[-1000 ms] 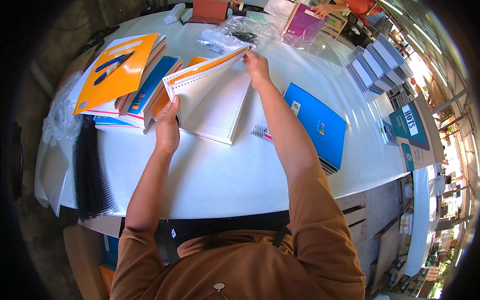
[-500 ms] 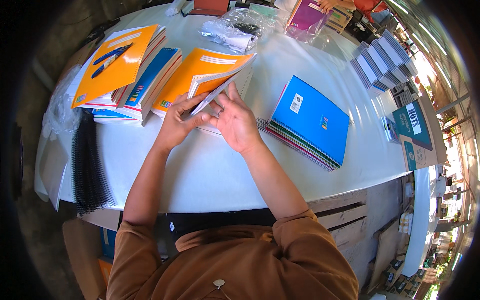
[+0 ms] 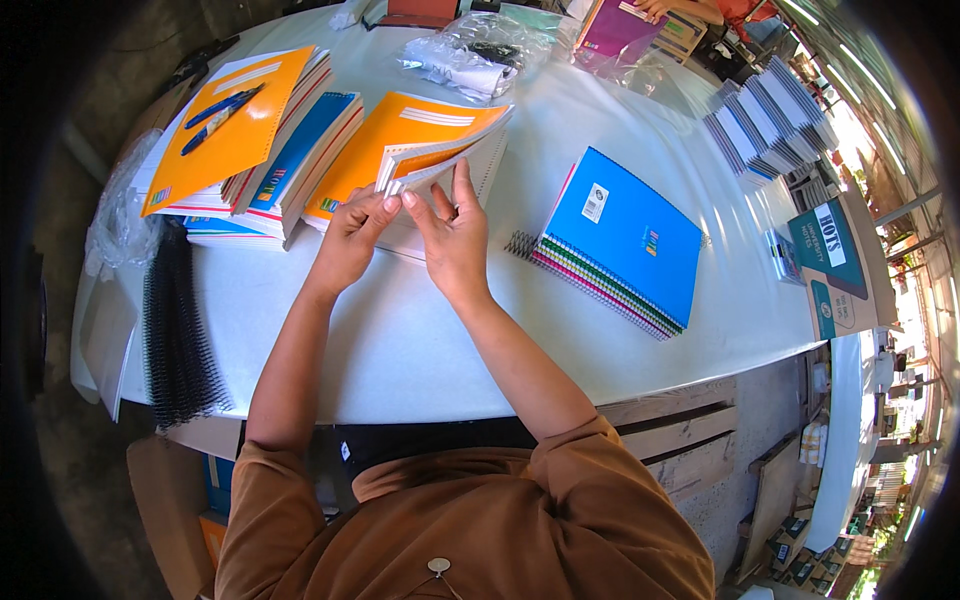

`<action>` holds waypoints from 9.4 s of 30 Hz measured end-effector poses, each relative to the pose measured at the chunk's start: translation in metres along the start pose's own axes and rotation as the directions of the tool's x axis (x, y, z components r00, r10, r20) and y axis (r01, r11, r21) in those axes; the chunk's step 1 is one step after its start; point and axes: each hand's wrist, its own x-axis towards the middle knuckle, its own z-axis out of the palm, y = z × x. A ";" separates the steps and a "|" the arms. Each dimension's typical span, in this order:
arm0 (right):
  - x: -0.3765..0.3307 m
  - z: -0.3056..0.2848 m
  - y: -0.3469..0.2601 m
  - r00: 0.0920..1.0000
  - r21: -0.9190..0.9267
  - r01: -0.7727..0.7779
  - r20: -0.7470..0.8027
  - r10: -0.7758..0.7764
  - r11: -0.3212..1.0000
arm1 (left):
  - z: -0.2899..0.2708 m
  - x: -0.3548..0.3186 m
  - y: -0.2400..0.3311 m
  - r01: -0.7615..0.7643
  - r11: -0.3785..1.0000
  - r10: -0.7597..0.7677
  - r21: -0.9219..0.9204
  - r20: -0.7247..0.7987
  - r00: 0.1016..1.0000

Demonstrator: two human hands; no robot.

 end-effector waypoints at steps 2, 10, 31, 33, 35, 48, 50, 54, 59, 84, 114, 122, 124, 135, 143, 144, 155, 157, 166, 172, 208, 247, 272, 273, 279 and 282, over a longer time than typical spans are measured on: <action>-0.001 0.000 -0.001 1.000 -0.045 0.023 -0.001 -0.023 0.999 | 0.000 -0.001 0.001 -0.005 1.000 0.005 -0.018 0.000 1.000; -0.003 -0.004 -0.001 1.000 -0.058 0.027 0.006 -0.027 0.998 | 0.001 -0.001 0.006 0.029 1.000 -0.029 0.010 0.017 0.999; -0.010 -0.019 0.006 0.995 -0.196 0.096 0.059 -0.086 0.976 | 0.007 0.000 -0.005 0.006 0.996 -0.002 0.086 -0.052 0.999; -0.010 -0.025 0.008 0.987 -0.315 0.156 0.023 -0.157 0.936 | 0.009 0.001 -0.004 -0.013 0.981 0.022 0.195 -0.043 0.999; -0.006 -0.030 0.009 0.954 -0.739 0.178 -0.033 -0.298 0.650 | 0.019 -0.001 0.001 -0.161 0.912 0.195 0.378 -0.054 0.979; 0.016 -0.049 0.008 0.804 -0.820 0.510 0.349 -0.481 0.259 | 0.006 -0.004 -0.003 -0.132 0.962 0.206 0.240 -0.316 0.926; 0.028 -0.048 0.005 0.748 -0.755 0.602 0.421 -0.513 0.259 | 0.005 -0.003 -0.002 -0.237 0.843 0.433 0.482 -0.348 0.832; 0.071 -0.048 -0.022 0.712 -0.695 0.639 0.373 -0.594 0.330 | 0.011 0.004 0.005 -0.358 0.699 0.675 0.619 -0.408 0.615; 0.100 -0.071 -0.074 0.763 -0.604 0.598 0.225 -0.606 0.528 | 0.003 0.002 0.000 -0.348 0.694 0.670 0.630 -0.387 0.634; -0.095 -0.133 -0.222 0.904 -0.821 0.396 0.426 -0.021 0.412 | 0.009 -0.096 0.130 -0.039 0.999 0.040 -0.036 0.046 0.998; -0.075 -0.153 -0.098 0.923 -0.115 0.045 0.384 0.003 0.992 | 0.037 -0.125 0.035 0.503 0.847 -0.528 -0.172 -0.158 0.834; -0.076 -0.141 -0.118 0.907 -0.420 0.214 0.420 -0.020 0.882 | -0.023 -0.141 0.014 0.363 0.527 -0.108 0.768 -0.363 0.926; -0.079 -0.143 -0.123 0.906 -0.473 0.295 0.414 -0.086 0.830 | -0.073 -0.144 0.024 0.542 0.157 -0.027 0.826 -0.545 0.838; -0.079 -0.152 -0.100 0.921 -0.393 0.323 0.339 -0.190 0.861 | -0.162 -0.184 0.018 0.827 -0.032 -0.200 0.562 -0.814 0.545; -0.079 -0.145 -0.101 0.925 -0.345 0.318 0.319 -0.208 0.883 | -0.175 -0.187 0.051 0.493 0.847 -0.049 0.198 -0.895 0.444; -0.079 -0.145 -0.100 0.924 -0.342 0.330 0.306 -0.228 0.880 | -0.172 -0.185 0.062 0.276 0.961 -0.149 0.028 -0.786 0.600; -0.081 -0.162 -0.100 0.945 -0.407 0.289 0.264 -0.191 0.867 | -0.068 -0.115 0.141 -0.023 0.813 0.196 0.582 -0.237 0.952; -0.082 -0.163 -0.103 0.949 -0.387 0.275 0.259 -0.182 0.880 | -0.048 -0.103 0.145 0.123 0.990 -0.132 -0.072 -0.140 0.981; -0.088 -0.160 -0.106 0.955 -0.352 0.264 0.228 -0.191 0.898 | -0.042 -0.069 0.123 0.240 0.909 -0.229 0.341 -0.071 0.971; -0.088 -0.162 -0.111 0.940 -0.432 0.256 0.321 -0.118 0.864 | -0.045 -0.062 0.123 0.388 0.892 -0.387 0.233 -0.052 0.921; -0.115 -0.165 -0.081 0.873 -0.306 0.396 0.419 -0.251 0.866 | -0.026 -0.026 0.185 -0.440 0.296 -0.041 0.848 0.472 0.881; -0.133 -0.116 -0.087 0.725 -0.351 0.660 0.530 -0.440 0.664 | 0.006 -0.135 0.030 -0.286 0.517 0.619 0.807 -0.122 0.776; -0.137 -0.118 -0.087 0.746 -0.373 0.634 0.524 -0.411 0.677 | 0.007 -0.116 0.043 -0.291 0.548 0.544 0.785 -0.070 0.836; -0.133 -0.119 -0.086 0.738 -0.371 0.647 0.522 -0.427 0.666 | 0.000 -0.111 0.041 -0.303 0.537 0.560 0.787 -0.064 0.826; -0.135 -0.111 -0.089 0.680 -0.287 0.689 0.573 -0.457 0.666 | 0.008 -0.108 0.085 -0.216 0.162 0.786 0.963 0.007 0.618; -0.130 -0.123 -0.084 0.697 -0.290 0.685 0.526 -0.487 0.668 | -0.014 -0.102 0.065 -0.233 0.207 0.683 0.950 0.031 0.730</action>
